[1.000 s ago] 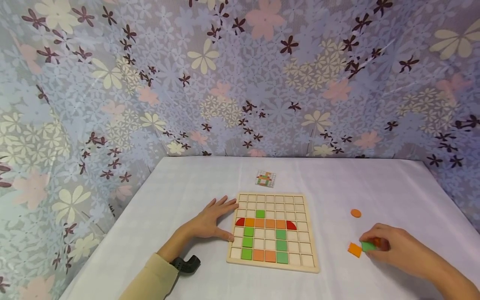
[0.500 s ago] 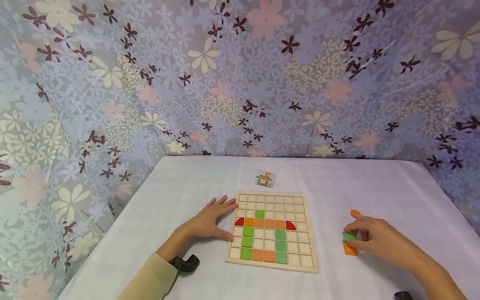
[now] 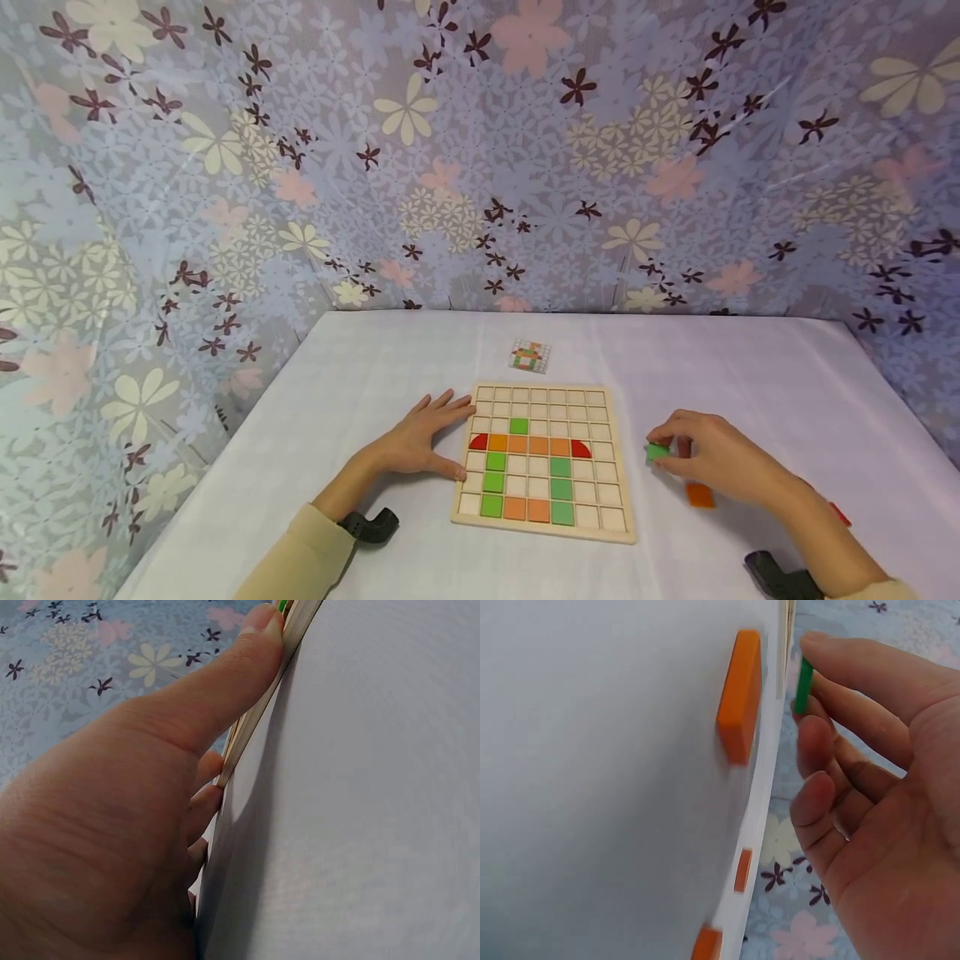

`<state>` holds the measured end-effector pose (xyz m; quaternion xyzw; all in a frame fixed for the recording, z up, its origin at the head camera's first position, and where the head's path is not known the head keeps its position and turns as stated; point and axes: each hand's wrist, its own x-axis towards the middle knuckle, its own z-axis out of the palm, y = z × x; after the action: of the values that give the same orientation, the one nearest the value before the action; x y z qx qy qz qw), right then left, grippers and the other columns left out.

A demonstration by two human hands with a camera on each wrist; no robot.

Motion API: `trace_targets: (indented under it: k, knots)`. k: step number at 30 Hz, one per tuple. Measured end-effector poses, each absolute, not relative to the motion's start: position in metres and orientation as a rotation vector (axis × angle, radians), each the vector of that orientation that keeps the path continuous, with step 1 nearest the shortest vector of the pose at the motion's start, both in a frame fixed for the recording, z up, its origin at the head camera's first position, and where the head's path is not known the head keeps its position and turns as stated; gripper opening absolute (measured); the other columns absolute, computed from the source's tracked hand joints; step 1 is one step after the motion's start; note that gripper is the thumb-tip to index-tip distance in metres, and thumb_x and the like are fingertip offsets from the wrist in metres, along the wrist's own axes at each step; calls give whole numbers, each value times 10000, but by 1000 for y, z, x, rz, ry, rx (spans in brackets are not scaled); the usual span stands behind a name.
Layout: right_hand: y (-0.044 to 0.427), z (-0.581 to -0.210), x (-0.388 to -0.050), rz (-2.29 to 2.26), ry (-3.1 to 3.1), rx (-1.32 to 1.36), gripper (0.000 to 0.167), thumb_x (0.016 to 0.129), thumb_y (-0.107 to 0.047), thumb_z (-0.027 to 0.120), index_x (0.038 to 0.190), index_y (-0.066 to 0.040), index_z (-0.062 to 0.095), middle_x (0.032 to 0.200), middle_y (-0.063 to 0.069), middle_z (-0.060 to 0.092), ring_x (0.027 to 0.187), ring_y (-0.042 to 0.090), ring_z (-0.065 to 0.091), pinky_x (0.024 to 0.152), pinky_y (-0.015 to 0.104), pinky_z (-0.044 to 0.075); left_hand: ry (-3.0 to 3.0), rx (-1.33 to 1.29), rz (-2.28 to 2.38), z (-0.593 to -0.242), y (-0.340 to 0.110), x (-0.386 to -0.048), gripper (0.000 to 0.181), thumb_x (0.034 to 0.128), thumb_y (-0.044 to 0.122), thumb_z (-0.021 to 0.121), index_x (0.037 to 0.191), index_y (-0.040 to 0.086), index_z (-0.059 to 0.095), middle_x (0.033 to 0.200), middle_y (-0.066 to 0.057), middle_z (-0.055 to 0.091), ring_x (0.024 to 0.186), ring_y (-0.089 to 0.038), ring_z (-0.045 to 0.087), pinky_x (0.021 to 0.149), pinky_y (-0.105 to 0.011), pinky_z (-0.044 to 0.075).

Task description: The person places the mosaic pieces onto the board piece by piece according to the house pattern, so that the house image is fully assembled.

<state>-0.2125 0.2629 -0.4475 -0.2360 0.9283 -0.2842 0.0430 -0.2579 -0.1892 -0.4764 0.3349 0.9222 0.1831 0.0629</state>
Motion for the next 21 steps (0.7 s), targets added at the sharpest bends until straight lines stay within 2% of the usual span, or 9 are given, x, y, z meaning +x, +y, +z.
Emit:
trace_targets:
  k: [13,21]
  knots:
    - [235,-447,-232,-973,2821,-730,308,803,-316,789,1067,-171,724,855,-77,594,688,95,506,542,244,434,2795,1026,539,-479,-188,-260,1033,692,755,654,1524,257,299,1572,87,204,1457,-213,52,1155,-473,9]
    - [218,-450,-245,-1023,2781,-858,287,832,-247,771,1094,-146,714,919,-50,621,713,104,528,544,246,451,2786,1015,563,-475,-189,-257,1031,691,723,687,1518,228,320,1569,53,228,1456,-235,68,1154,-487,16]
